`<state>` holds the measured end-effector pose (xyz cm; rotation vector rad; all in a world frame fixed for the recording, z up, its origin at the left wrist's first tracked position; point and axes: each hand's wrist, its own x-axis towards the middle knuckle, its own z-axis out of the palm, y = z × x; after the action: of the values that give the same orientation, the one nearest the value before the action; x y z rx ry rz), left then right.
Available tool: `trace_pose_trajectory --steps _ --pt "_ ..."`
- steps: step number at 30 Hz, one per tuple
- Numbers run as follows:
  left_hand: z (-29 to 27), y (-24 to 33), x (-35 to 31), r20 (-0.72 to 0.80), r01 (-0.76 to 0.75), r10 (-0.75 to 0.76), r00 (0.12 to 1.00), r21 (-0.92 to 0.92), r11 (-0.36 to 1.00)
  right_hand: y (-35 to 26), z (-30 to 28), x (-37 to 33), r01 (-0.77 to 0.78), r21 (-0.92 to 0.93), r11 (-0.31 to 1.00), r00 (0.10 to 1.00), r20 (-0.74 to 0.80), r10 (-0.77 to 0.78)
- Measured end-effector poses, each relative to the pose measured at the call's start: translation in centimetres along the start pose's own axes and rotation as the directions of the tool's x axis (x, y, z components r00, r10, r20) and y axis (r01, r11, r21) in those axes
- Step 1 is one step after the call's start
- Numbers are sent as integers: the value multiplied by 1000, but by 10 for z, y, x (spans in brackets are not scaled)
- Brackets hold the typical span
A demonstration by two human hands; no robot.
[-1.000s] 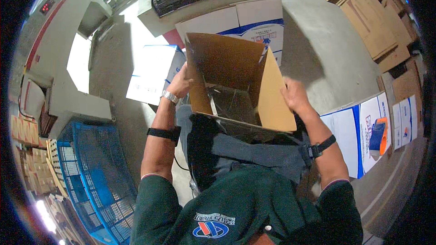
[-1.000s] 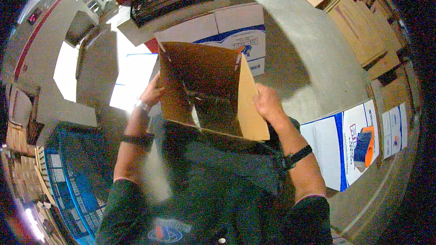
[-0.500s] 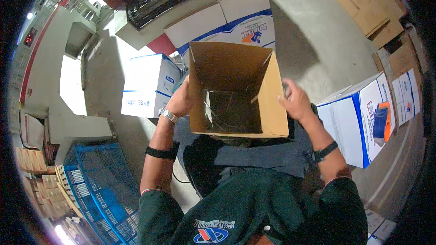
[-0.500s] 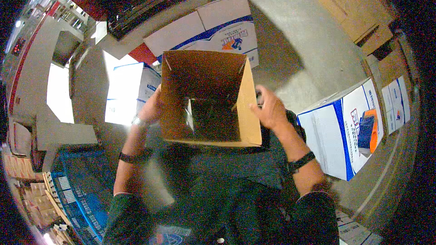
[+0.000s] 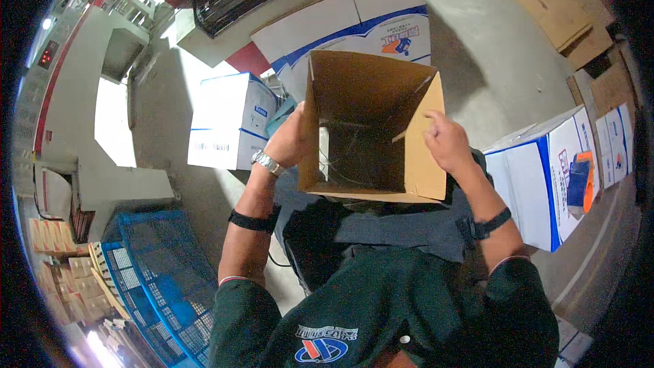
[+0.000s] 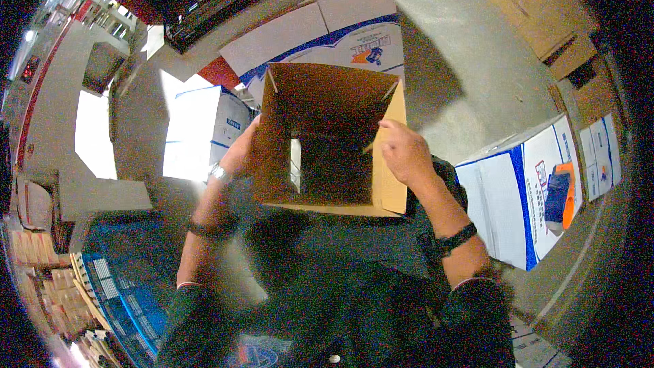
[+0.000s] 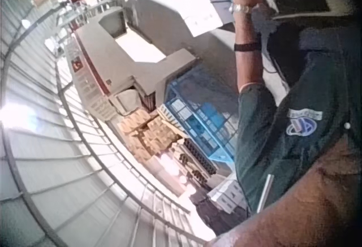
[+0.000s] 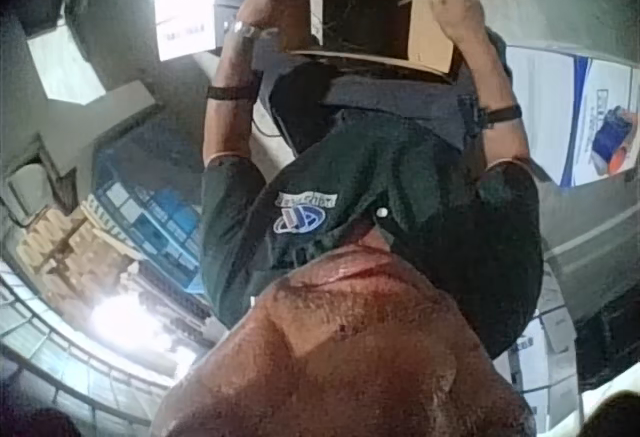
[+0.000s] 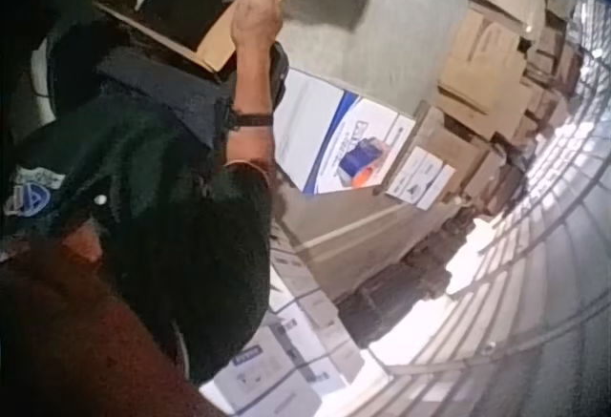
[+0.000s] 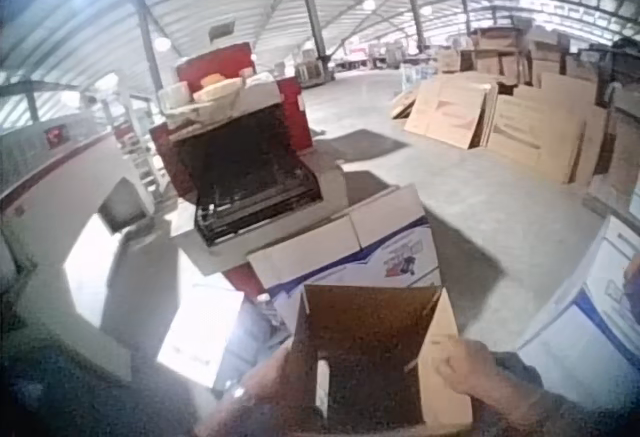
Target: The recorder is folding cardboard boxes, sealing the bottom with a tape dispenser, and packing bundles of light blue face masks into them in a warehouse environment.
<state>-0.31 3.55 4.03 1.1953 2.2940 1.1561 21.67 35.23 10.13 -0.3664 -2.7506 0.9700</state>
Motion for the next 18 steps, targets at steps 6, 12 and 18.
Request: trace_pose_trajectory --steps 6,12,18 --pt "-8 -40 -36 -11 242 -253 967 -251 937 13 9 -28 -350 8 937 934 82 348" --pt "-5 -25 -29 -28 239 -244 969 -125 963 7 35 -25 -95 -244 965 941 295 167" --pt "-4 22 -17 38 177 -175 984 -336 925 28 -23 16 -110 -188 976 987 94 129"
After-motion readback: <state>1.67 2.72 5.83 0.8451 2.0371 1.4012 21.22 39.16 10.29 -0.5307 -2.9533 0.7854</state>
